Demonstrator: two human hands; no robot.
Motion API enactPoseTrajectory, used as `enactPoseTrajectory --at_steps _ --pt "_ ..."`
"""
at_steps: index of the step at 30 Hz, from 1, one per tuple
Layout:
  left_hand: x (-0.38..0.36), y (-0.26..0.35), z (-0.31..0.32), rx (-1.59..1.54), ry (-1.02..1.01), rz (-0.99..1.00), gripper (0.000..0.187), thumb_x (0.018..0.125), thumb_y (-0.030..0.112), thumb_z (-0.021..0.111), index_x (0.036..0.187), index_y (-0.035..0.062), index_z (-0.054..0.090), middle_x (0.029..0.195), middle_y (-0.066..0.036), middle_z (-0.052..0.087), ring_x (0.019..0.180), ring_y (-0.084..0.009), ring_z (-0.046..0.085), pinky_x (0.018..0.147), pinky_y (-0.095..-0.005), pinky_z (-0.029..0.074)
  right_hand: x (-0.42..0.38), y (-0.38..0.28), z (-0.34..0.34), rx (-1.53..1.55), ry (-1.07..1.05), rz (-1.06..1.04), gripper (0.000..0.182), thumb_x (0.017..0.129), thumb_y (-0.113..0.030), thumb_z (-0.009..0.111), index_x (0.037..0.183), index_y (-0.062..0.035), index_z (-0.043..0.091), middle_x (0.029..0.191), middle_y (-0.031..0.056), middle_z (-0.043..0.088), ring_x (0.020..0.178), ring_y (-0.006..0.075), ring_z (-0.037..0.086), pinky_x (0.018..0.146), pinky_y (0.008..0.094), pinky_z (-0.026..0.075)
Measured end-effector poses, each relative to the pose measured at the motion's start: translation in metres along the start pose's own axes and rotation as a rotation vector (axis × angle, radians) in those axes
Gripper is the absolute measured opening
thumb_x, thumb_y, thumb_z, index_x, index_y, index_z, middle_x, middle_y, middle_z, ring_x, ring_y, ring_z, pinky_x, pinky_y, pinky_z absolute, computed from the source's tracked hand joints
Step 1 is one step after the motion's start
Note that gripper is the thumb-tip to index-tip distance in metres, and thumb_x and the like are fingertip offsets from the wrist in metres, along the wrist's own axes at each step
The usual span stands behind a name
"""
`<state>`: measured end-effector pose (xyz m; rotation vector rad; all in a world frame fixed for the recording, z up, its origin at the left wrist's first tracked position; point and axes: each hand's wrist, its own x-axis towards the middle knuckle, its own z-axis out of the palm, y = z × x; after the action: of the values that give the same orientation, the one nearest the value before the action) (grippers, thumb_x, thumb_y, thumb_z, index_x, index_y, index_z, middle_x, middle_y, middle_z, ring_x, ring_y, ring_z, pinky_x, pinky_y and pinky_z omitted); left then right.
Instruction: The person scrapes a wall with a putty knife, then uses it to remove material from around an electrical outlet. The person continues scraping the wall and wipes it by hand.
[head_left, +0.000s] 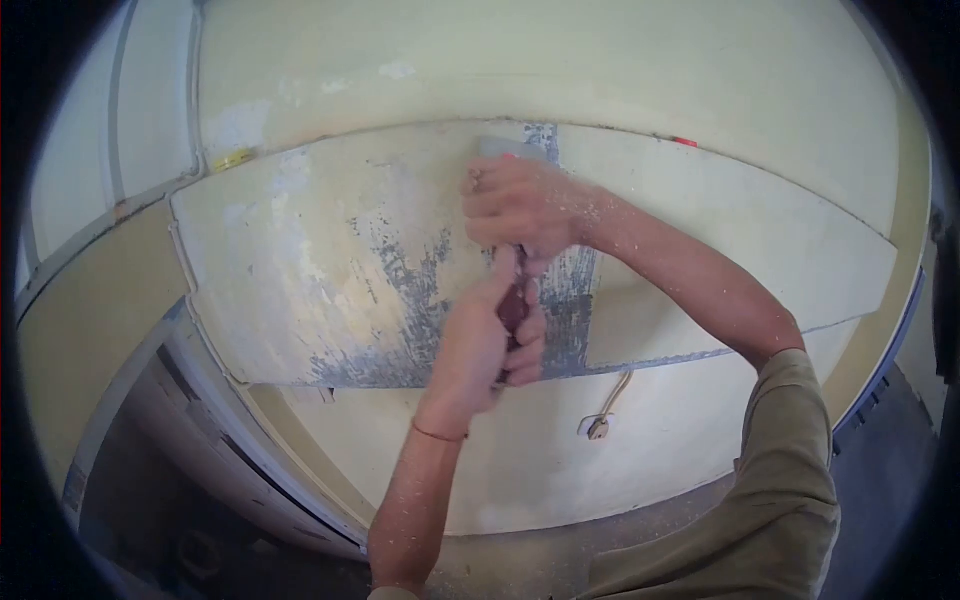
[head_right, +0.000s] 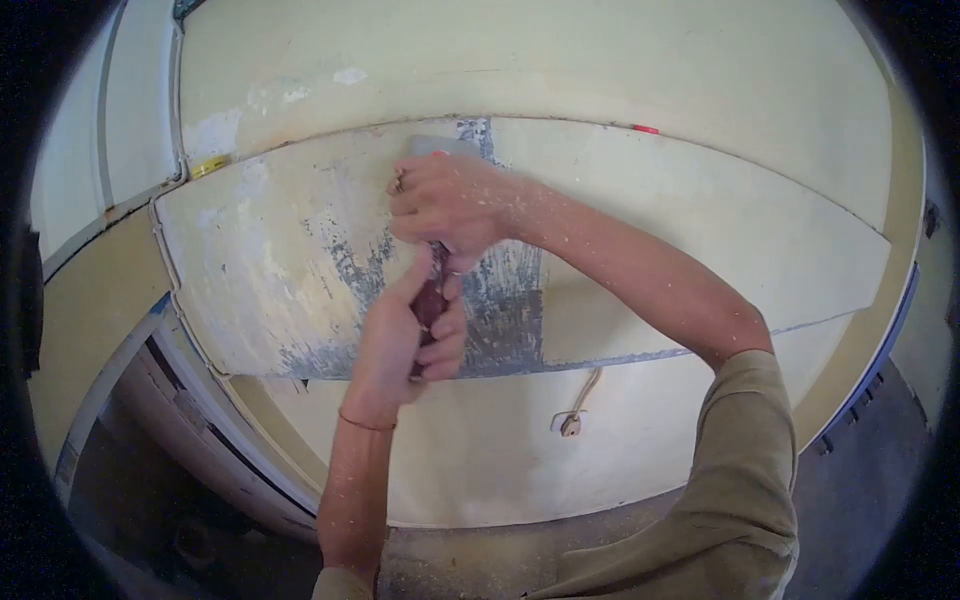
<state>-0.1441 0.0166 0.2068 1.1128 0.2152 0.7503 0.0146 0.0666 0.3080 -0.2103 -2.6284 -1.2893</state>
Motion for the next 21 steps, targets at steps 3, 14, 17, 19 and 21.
enactPoseTrajectory --at_steps 3,14,17,19,21 --pt "-0.002 0.003 0.003 -0.033 0.008 -0.008 0.047 0.097 0.054 0.041 0.081 0.0102 0.043 0.057 0.001 0.039 0.038 -0.0088 0.030 0.035 -0.0251 0.023 -0.005 -0.007 -0.003 0.018 0.031 0.021 0.039 0.040 -0.024 0.071 0.065 -0.0082 0.046 0.070 0.0060 0.047 0.081 0.0288 0.055 0.077 0.0392 0.045" --pt "-0.001 -0.004 0.017 0.008 0.062 0.042 0.047 0.097 0.054 0.042 0.080 0.0098 0.043 0.057 0.001 0.039 0.038 -0.0086 0.031 0.035 -0.0252 0.025 -0.009 -0.005 -0.006 0.048 0.089 -0.024 0.031 0.054 -0.020 0.071 0.065 -0.0083 0.044 0.068 0.0056 0.044 0.079 0.0294 0.055 0.074 0.0401 0.047" --pt "0.017 0.007 0.014 0.060 0.034 0.126 0.047 0.097 0.053 0.042 0.080 0.0098 0.043 0.057 0.001 0.040 0.038 -0.0085 0.031 0.035 -0.0253 0.025 -0.006 0.015 -0.008 0.026 0.142 -0.070 0.031 0.055 -0.022 0.071 0.064 -0.0090 0.044 0.067 0.0050 0.043 0.075 0.0298 0.053 0.072 0.0416 0.046" --pt "0.012 0.008 0.021 0.069 0.052 0.123 0.047 0.097 0.053 0.041 0.080 0.0100 0.043 0.057 0.001 0.039 0.038 -0.0088 0.031 0.035 -0.0254 0.025 -0.009 0.030 -0.016 0.015 0.128 -0.051 0.034 0.053 -0.027 0.073 0.064 -0.0095 0.046 0.066 0.0052 0.046 0.073 0.0308 0.053 0.069 0.0429 0.045" --pt "0.004 0.000 0.020 0.063 0.062 0.123 0.046 0.097 0.053 0.041 0.080 0.0102 0.043 0.057 0.001 0.039 0.038 -0.0091 0.031 0.035 -0.0256 0.025 -0.010 0.006 0.000 0.051 0.068 -0.004 0.035 0.052 -0.030 0.075 0.065 -0.0097 0.048 0.067 0.0056 0.047 0.073 0.0309 0.054 0.068 0.0436 0.045"
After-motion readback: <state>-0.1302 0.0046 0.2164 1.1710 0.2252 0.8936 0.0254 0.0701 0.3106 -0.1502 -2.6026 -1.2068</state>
